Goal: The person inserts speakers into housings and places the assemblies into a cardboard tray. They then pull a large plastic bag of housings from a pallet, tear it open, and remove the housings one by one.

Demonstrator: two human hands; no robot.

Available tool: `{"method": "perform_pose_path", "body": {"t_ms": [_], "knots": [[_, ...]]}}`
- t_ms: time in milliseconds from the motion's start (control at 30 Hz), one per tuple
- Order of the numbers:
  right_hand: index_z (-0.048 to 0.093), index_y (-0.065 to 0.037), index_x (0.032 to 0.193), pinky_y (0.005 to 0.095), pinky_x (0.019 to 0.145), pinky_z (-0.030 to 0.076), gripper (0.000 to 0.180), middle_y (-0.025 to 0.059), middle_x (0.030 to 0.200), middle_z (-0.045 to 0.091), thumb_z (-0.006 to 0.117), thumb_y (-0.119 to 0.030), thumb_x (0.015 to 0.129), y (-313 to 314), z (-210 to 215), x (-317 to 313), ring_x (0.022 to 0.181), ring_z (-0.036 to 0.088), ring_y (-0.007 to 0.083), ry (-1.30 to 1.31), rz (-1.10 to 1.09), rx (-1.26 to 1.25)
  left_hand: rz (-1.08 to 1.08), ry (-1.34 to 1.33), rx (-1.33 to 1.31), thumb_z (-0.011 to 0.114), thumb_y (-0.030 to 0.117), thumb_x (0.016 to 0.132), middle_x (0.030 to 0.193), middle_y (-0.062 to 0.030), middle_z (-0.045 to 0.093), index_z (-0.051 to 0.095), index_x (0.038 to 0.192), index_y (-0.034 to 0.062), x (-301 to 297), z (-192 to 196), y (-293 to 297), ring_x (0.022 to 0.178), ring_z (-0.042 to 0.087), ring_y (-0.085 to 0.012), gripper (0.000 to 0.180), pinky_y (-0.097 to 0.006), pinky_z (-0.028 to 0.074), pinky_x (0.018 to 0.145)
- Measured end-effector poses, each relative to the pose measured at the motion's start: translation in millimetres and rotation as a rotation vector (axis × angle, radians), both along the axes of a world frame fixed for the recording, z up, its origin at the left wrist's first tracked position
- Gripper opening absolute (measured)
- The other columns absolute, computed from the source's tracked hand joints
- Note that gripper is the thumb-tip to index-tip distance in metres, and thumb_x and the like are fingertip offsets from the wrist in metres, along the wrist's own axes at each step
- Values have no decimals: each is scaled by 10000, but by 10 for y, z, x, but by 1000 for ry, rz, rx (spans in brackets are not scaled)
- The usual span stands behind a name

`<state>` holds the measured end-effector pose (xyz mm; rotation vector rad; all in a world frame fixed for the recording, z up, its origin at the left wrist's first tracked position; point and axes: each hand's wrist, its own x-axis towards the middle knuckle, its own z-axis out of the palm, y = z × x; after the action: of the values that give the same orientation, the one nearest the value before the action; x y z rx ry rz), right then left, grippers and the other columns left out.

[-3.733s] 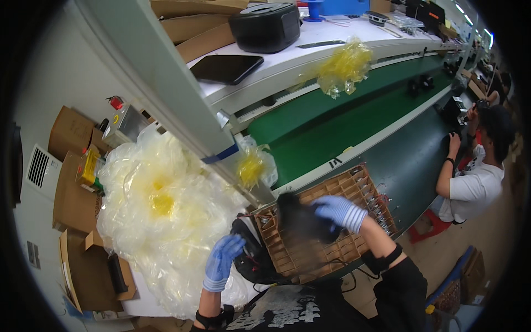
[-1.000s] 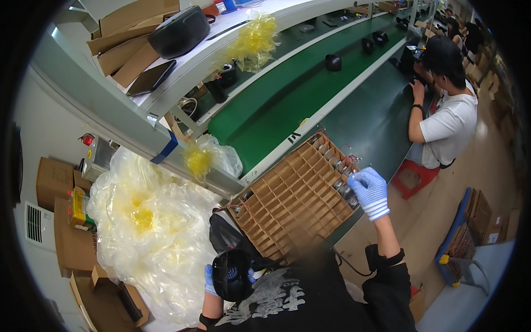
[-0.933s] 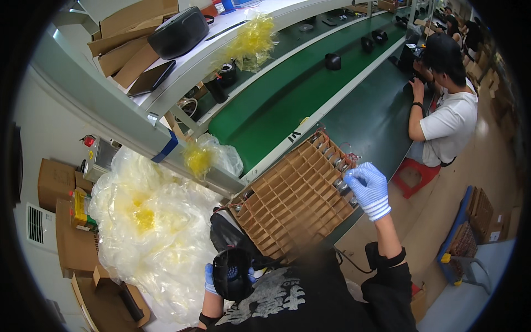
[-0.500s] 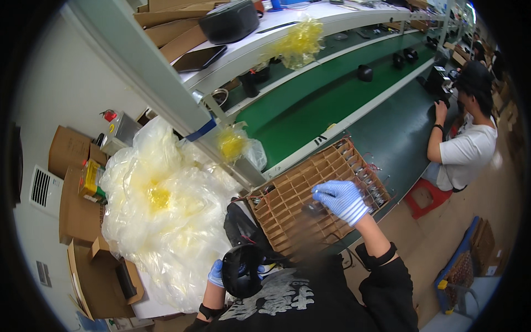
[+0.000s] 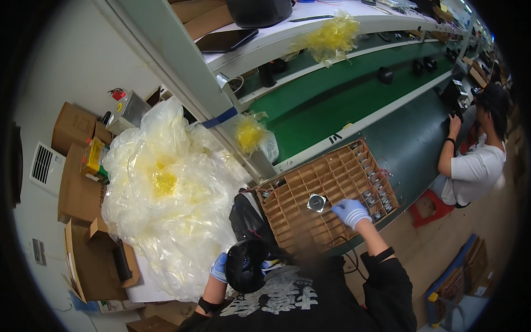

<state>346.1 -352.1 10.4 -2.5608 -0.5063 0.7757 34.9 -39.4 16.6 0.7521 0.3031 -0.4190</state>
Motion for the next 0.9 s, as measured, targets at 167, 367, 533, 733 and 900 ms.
{"method": "perform_pose_path", "body": {"t_ms": [167,367,533,733,900], "knots": [[610,-79,954,386,818,452,475,157,966,575,615,-495,723,569,131,-235,938,558,295,-221,-17,-57,116,130,-517,480,406,859,1414,-173,279,252,1376,26,183,284,-80,1298,298,-271,681,-373,214,1087],[599,-67,865,375,766,455,329,134,891,569,719,-301,667,779,-7,-244,853,566,277,-230,4,120,111,-184,-607,500,343,864,1402,-191,291,271,1361,3,160,336,-114,1290,305,-296,644,-393,217,1089],[551,-39,788,301,600,461,233,104,646,548,708,-184,696,748,-84,-362,598,549,206,-73,-48,479,135,88,-694,476,254,901,1347,-216,367,298,1346,-3,123,387,-168,1214,412,-313,544,-428,293,1057],[478,-20,720,285,686,495,165,111,771,629,641,-22,746,760,1621,-912,880,642,178,179,176,886,313,-111,-635,587,360,806,1335,-222,374,308,1348,21,44,563,-258,1204,403,-383,697,-505,316,1020],[616,-71,784,304,682,519,130,110,967,638,663,-191,768,649,1993,-1263,788,635,255,161,981,773,441,-159,-816,619,464,758,1341,-210,361,272,1371,50,271,833,-317,1181,421,-379,817,-547,339,980]]}}
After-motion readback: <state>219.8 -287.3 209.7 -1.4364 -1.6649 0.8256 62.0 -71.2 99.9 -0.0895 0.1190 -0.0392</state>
